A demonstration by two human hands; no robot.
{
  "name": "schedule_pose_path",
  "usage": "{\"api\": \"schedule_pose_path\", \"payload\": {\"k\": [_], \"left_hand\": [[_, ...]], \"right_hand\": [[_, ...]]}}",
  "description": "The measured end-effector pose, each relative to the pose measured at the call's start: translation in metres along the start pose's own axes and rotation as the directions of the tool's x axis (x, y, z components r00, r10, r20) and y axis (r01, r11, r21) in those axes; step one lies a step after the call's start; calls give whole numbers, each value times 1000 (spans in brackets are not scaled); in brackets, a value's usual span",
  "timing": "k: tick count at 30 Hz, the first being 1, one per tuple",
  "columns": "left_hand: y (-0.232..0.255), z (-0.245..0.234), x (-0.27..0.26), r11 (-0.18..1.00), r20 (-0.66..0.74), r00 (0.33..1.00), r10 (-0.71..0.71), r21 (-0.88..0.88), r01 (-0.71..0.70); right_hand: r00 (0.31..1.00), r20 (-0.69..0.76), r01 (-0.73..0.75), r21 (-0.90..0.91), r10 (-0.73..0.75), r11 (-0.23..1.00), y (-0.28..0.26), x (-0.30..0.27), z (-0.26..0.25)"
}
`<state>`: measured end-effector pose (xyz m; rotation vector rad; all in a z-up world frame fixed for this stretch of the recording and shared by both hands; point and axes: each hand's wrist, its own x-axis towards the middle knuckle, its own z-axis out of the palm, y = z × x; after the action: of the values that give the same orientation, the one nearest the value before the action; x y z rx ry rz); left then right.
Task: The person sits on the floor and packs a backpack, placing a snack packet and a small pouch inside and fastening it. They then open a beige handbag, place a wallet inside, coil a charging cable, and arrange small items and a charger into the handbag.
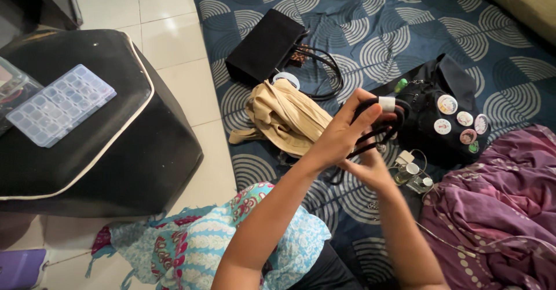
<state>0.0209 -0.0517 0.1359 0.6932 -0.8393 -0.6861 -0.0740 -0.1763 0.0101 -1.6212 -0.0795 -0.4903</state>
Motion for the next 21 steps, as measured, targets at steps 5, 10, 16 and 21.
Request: {"api": "schedule_pose_path", "payload": {"k": [5,10,16,21], "left_hand": [[29,-7,4,989,-73,987,146,28,-145],[39,-27,-6,997,-148,989,-18,-80,6],[23,-74,-10,973,-420,907,35,-195,-127],[11,-96,-25,998,-559,828,36,-16,-54]], "right_hand": [[969,43,-246,72,243,967,64,-3,21],[934,40,-357,78,354,931,76,-20,21],[884,-2,-459,-201,468,866,77,-42,-3],[925,-14,-348,-431,379,833,77,-49,-45]]}}
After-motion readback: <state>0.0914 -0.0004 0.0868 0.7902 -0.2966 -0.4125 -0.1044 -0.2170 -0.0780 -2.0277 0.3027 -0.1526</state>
